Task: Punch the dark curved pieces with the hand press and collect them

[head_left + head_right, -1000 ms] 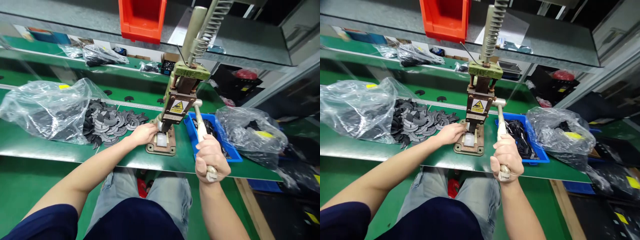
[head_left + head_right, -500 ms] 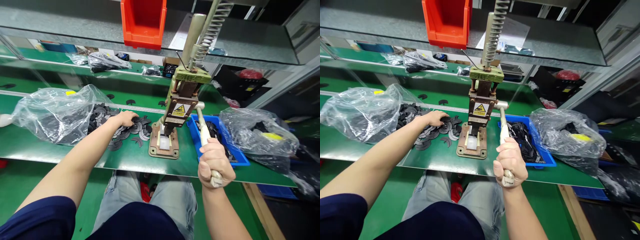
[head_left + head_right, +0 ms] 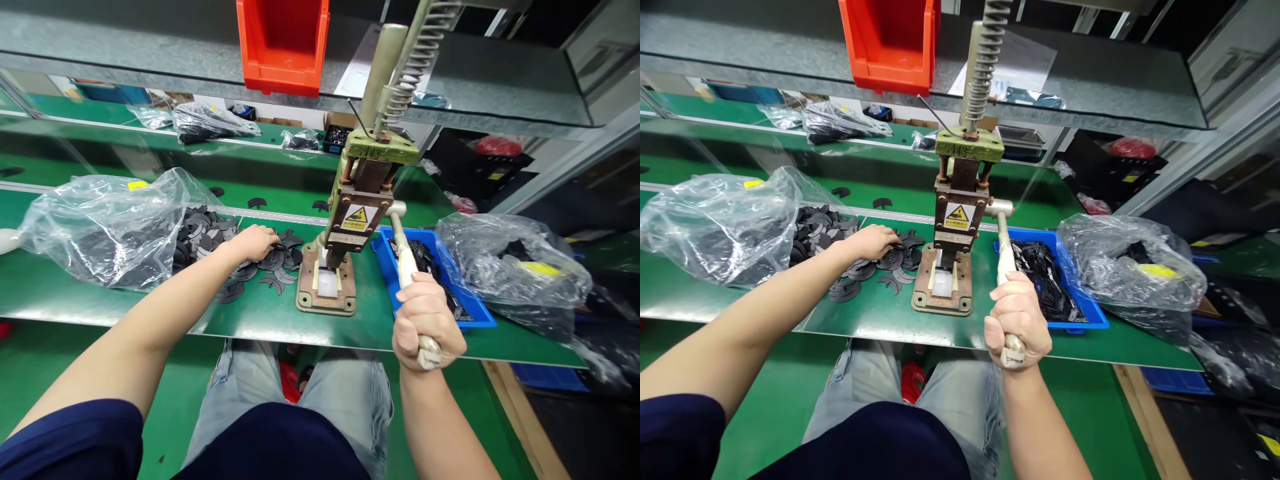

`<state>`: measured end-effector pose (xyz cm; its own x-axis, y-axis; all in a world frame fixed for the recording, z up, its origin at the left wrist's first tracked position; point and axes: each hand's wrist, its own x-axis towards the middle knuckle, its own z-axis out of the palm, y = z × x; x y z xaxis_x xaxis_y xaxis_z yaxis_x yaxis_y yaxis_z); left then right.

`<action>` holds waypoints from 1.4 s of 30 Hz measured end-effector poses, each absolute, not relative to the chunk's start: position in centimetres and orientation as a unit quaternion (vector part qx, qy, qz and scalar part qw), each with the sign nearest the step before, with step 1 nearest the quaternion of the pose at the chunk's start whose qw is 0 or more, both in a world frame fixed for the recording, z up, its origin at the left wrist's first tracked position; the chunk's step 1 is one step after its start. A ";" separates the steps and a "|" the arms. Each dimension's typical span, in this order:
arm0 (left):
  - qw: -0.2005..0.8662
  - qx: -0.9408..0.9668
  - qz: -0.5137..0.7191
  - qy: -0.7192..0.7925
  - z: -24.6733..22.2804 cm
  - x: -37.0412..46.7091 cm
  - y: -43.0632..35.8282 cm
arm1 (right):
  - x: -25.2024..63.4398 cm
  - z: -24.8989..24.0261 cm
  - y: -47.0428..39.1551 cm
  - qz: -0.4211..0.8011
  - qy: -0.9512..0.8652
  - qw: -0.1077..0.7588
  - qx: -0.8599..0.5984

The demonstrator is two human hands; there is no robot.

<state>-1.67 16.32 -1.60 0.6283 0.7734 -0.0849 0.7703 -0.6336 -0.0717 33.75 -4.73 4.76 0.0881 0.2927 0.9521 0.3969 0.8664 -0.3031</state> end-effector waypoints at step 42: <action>-0.591 -0.592 -0.152 -0.526 -0.6 12.5 9.2 | 33.5 4.9 -4.8 -0.037 -0.664 0.699 -0.263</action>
